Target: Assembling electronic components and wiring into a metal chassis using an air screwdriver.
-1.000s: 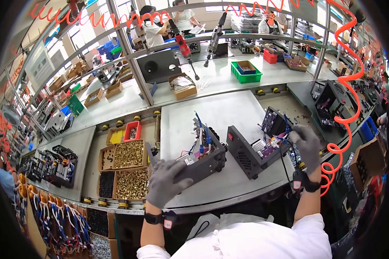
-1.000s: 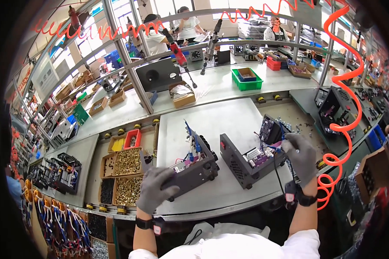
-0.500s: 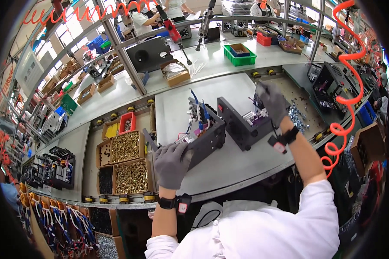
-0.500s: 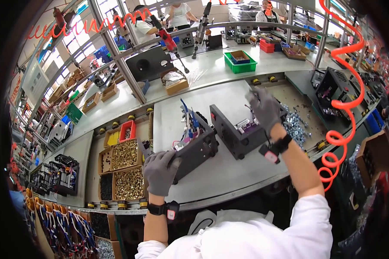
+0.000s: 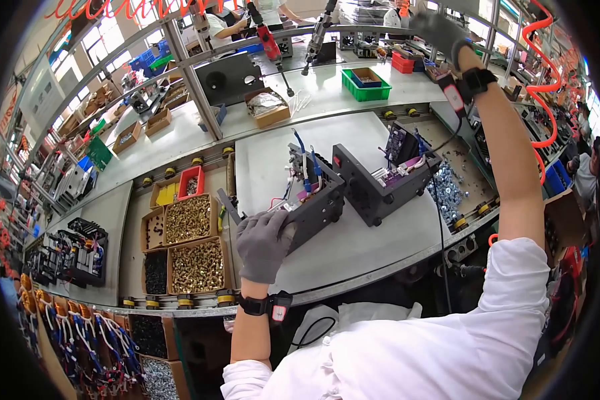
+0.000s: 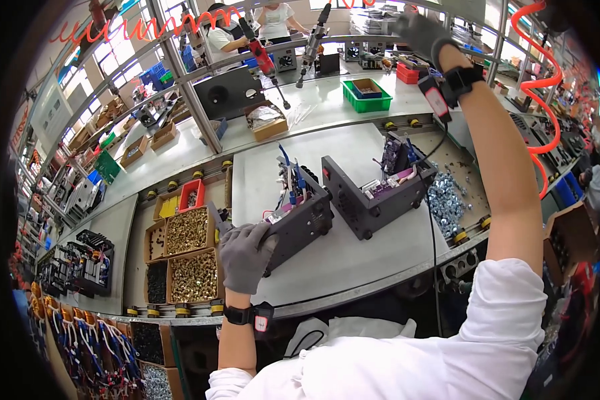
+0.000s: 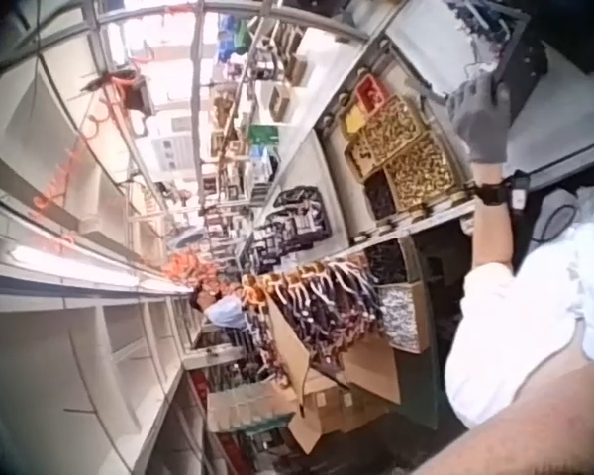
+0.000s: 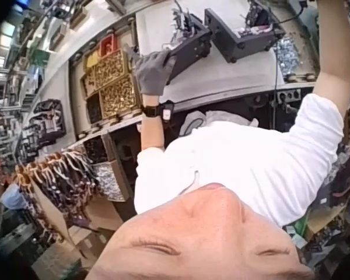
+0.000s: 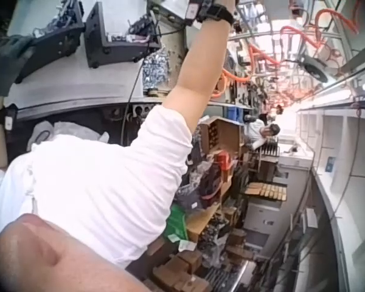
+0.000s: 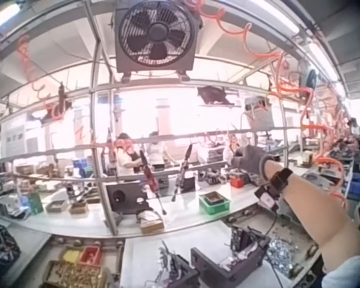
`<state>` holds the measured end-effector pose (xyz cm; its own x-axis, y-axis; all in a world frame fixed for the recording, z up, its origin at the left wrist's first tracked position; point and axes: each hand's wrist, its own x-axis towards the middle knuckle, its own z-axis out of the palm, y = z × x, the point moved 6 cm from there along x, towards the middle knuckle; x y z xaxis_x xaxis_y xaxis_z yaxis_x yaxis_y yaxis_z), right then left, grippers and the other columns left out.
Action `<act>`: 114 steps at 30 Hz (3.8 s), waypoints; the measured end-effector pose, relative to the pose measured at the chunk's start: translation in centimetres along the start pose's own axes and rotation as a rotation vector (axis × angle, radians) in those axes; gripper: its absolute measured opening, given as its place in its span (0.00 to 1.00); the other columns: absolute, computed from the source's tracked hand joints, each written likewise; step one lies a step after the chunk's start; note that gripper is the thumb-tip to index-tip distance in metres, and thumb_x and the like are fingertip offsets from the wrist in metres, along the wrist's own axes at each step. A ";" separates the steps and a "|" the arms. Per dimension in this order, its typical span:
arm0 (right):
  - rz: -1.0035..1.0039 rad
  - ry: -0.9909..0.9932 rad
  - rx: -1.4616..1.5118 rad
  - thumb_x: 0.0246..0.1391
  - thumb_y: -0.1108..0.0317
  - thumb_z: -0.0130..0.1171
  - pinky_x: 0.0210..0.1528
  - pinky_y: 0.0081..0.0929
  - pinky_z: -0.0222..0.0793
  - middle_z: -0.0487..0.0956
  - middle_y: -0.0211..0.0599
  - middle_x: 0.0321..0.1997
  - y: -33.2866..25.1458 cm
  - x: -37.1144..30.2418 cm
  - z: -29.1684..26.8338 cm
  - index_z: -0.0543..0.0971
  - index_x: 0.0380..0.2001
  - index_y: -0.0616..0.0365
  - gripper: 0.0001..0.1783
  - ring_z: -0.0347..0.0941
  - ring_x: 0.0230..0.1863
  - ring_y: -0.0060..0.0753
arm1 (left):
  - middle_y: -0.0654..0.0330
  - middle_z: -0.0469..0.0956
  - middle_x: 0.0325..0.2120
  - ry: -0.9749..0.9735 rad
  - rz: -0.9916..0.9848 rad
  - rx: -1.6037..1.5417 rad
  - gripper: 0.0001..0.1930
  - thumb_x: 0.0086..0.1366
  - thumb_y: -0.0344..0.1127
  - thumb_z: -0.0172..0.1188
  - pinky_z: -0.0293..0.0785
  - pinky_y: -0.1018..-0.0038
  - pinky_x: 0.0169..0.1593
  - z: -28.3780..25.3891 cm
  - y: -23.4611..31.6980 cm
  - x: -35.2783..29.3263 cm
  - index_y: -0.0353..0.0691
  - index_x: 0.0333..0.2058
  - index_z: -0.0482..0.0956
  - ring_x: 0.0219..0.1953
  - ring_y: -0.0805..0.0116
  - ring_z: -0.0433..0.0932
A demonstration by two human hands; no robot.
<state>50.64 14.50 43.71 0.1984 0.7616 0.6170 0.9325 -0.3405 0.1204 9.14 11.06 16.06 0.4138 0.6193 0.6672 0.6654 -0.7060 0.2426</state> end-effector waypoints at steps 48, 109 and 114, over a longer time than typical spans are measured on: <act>2.002 -0.027 1.683 0.60 0.60 0.52 0.38 0.31 0.73 0.79 0.36 0.39 4.9 -60.7 10.7 0.73 0.49 0.56 0.17 0.75 0.39 0.31 | 0.60 0.83 0.35 0.047 0.088 0.060 0.12 0.59 0.43 0.63 0.70 0.63 0.50 0.0 0.2 -0.2 0.45 0.39 0.82 0.41 0.60 0.81; 0.835 -1.592 2.556 0.44 0.62 0.58 0.24 0.26 0.68 0.75 0.64 0.48 -13.5 -44.7 19.4 0.62 0.58 0.72 0.39 0.72 0.27 0.30 | 0.59 0.80 0.29 1.302 -0.909 -1.679 0.13 0.73 0.38 0.47 0.64 0.81 0.20 -22.0 -29.1 -34.6 0.36 0.44 0.77 0.20 0.77 0.67; 0.797 -1.539 2.506 0.44 0.60 0.58 0.22 0.26 0.67 0.76 0.64 0.46 -14.1 -44.2 18.5 0.62 0.57 0.75 0.39 0.72 0.25 0.30 | 0.61 0.81 0.29 1.056 -0.541 -1.868 0.14 0.73 0.40 0.47 0.55 0.80 0.17 -22.1 -29.6 -33.7 0.37 0.39 0.78 0.14 0.79 0.57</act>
<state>34.35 -4.18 0.30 -0.5355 0.8069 -0.2492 -0.6789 -0.5869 -0.4412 -38.29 3.50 1.97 -0.3679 0.9096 0.1933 -0.8775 -0.4084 0.2516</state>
